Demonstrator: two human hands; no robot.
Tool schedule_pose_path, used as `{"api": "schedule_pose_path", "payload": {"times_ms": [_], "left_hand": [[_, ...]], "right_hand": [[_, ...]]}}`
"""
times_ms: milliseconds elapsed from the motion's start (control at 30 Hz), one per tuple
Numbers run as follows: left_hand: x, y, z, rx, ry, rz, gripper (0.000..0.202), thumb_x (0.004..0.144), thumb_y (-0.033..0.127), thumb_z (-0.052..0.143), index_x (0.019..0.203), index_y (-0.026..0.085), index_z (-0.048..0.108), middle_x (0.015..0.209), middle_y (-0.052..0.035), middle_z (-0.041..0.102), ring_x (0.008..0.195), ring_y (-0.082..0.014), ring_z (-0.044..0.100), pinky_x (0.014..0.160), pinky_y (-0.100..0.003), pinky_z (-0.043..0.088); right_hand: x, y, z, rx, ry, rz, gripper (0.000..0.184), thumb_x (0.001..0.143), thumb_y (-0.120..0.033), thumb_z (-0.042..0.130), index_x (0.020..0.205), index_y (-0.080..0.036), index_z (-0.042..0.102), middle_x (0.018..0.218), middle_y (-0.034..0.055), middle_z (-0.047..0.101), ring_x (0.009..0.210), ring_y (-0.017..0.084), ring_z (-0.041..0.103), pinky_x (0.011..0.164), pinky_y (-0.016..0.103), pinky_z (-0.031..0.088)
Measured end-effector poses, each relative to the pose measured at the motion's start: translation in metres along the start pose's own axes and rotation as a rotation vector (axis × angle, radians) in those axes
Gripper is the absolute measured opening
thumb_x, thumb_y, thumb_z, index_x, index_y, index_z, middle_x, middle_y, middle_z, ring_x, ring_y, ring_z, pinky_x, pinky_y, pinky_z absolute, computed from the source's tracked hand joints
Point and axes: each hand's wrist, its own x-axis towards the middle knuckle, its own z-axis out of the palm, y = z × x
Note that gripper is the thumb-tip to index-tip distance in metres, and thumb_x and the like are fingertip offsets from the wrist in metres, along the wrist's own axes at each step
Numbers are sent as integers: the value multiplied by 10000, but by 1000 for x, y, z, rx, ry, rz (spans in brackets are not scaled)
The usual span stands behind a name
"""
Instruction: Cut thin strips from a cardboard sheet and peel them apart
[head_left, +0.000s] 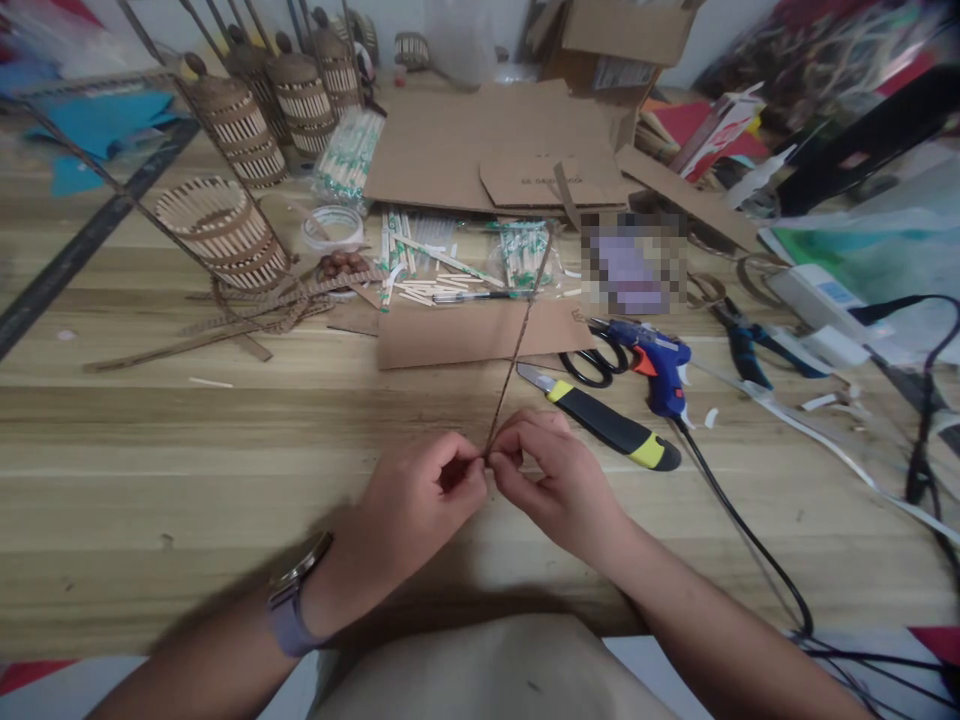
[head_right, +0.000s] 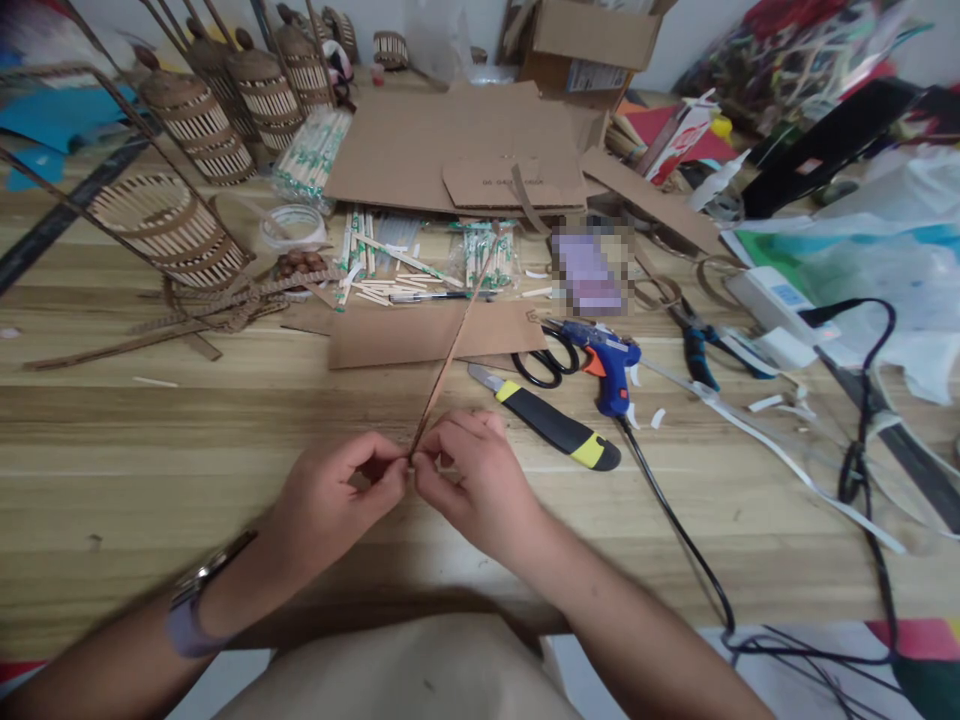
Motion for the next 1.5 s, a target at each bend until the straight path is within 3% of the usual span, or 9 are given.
{"api": "schedule_pose_path", "payload": {"times_ms": [367, 567, 833, 1133, 1500], "left_hand": [[0, 1, -3, -57, -57, -47, 177, 863, 189, 520, 759, 186, 664, 645, 40, 672, 583, -85, 606, 565, -181, 424], [2, 2, -4, -135, -113, -148, 156, 871, 260, 552, 843, 204, 694, 726, 28, 724, 652, -112, 659, 585, -195, 460], [7, 3, -4, -131, -165, -210, 168, 850, 256, 530, 777, 195, 668, 681, 21, 697, 622, -121, 629, 575, -210, 438], [2, 2, 1, 80, -97, -138, 132, 823, 160, 546, 721, 196, 622, 636, 18, 661, 577, -124, 586, 554, -218, 397], [5, 2, -6, -78, -152, -134, 173, 869, 222, 512, 768, 189, 649, 654, 30, 656, 602, -112, 590, 568, -208, 410]], "right_hand": [[3, 1, -4, 92, -30, 10, 207, 907, -125, 537, 726, -223, 517, 695, -32, 625, 670, 124, 582, 671, 308, 404], [2, 1, -4, 24, -19, -25, 197, 912, -121, 544, 746, -223, 519, 718, -26, 626, 685, 130, 583, 688, 316, 394], [0, 2, -1, -42, -48, -78, 156, 915, -125, 533, 791, -220, 539, 748, -16, 644, 704, 136, 577, 708, 323, 375], [-2, 3, 4, -87, -46, -96, 155, 928, -145, 545, 793, -221, 541, 760, -4, 649, 720, 149, 585, 708, 331, 370], [3, 4, -2, 67, -55, -32, 180, 870, -92, 527, 755, -228, 507, 712, -34, 629, 681, 127, 571, 691, 302, 382]]}}
